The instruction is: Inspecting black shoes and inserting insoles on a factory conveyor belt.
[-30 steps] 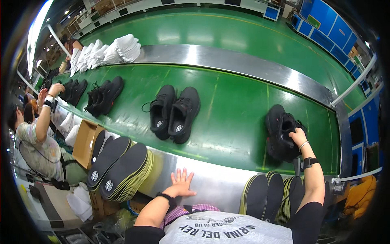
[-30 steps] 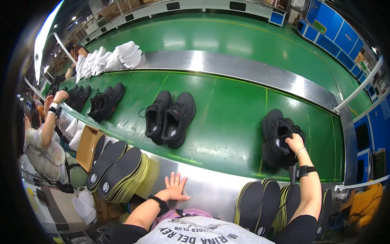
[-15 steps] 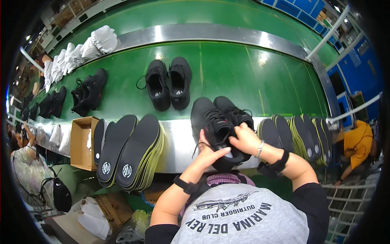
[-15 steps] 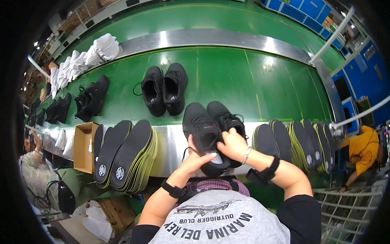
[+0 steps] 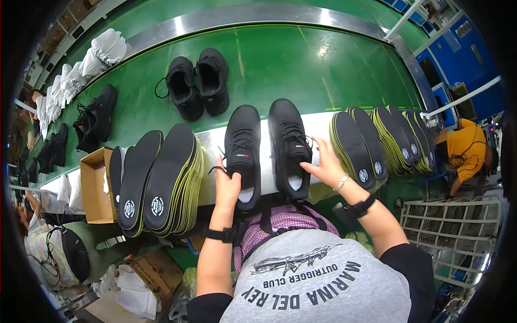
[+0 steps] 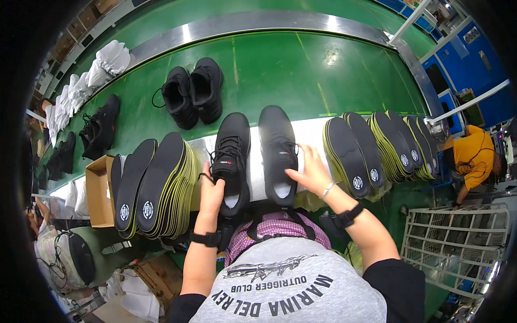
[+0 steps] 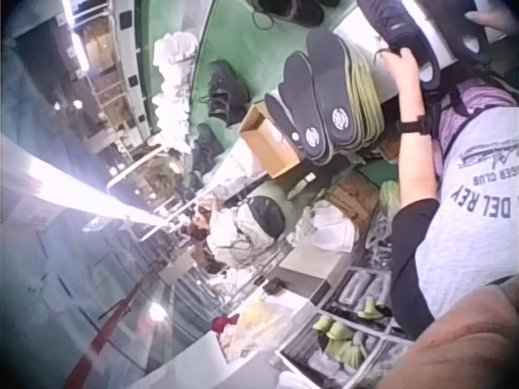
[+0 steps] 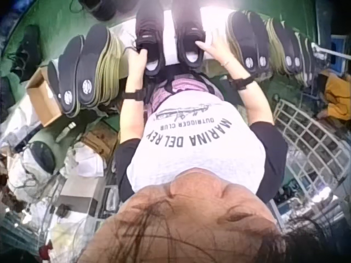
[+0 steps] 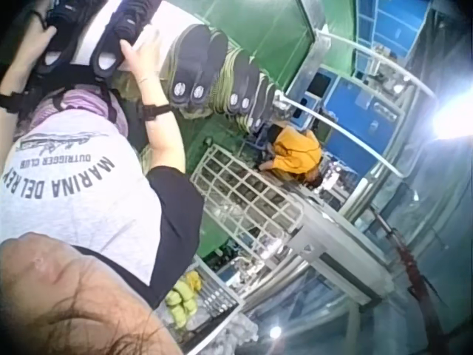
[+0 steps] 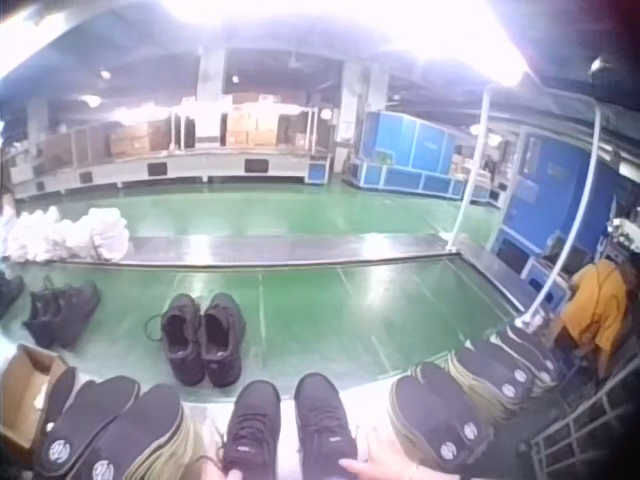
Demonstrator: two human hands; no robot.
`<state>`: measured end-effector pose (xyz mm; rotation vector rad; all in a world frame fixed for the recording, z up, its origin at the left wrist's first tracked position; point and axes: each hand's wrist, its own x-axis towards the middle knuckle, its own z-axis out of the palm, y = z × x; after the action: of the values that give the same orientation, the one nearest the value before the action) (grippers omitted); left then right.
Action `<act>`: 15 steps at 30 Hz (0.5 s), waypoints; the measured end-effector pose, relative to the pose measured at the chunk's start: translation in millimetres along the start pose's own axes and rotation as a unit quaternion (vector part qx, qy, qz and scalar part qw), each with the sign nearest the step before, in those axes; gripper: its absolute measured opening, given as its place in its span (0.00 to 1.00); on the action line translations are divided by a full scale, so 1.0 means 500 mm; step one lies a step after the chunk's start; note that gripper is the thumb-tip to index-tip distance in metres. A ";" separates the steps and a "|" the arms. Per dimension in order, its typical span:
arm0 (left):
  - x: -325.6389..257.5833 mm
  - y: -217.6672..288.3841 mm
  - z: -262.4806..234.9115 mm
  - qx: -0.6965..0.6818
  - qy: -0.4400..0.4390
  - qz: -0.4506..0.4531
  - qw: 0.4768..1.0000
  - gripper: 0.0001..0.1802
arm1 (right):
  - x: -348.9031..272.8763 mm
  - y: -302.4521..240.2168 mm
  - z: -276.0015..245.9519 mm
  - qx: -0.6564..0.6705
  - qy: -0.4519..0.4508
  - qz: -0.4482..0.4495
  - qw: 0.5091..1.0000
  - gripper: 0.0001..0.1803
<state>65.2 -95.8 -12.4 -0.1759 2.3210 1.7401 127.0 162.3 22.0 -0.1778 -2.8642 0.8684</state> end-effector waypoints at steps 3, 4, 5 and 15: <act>-0.059 0.070 0.006 0.194 0.144 0.220 0.945 0.37 | 0.026 0.017 0.033 0.038 -0.028 -0.051 0.998 0.34; -0.081 0.096 0.017 0.192 0.153 0.236 0.940 0.37 | 0.027 0.021 0.036 0.020 -0.044 -0.058 0.997 0.35; -0.100 0.120 0.034 0.187 0.168 0.273 0.929 0.37 | 0.028 0.024 0.038 -0.004 -0.056 -0.058 0.997 0.36; -0.048 0.146 0.242 0.350 0.006 0.394 0.850 0.30 | 0.017 0.078 0.018 0.044 -0.022 -0.165 0.985 0.31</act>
<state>85.2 39.7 29.8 1.0176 3.0837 0.9292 120.0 190.9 -6.3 0.3210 -2.7708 0.9334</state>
